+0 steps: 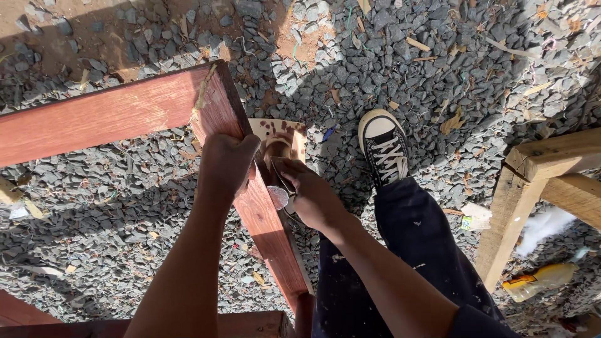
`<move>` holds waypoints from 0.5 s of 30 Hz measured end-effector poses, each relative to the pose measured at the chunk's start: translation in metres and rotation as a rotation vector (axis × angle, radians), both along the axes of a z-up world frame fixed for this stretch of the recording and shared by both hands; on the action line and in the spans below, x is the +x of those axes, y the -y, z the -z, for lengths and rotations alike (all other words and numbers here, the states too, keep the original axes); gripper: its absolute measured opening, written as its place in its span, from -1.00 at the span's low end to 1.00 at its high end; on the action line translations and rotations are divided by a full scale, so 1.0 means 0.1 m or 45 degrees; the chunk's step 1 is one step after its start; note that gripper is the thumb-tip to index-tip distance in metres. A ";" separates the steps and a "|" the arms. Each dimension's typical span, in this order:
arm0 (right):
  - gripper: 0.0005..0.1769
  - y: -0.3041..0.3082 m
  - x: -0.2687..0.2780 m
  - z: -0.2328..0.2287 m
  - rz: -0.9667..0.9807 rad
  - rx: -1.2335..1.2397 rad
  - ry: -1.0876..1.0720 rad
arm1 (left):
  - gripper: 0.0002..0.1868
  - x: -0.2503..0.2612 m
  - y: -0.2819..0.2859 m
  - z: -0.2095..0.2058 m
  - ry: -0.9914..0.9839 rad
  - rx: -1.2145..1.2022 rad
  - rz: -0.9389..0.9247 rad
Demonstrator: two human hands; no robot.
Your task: Sanding a wooden furniture frame using sandpaper
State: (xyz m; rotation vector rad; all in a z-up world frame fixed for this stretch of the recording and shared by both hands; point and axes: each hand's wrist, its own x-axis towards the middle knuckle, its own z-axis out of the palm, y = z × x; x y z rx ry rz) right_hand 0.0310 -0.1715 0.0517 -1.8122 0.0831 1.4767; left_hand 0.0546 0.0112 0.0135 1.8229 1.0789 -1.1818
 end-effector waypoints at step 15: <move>-0.14 0.03 -0.22 -0.39 0.396 -0.141 -0.323 | -0.54 0.16 0.10 -0.27 -0.077 0.004 -0.030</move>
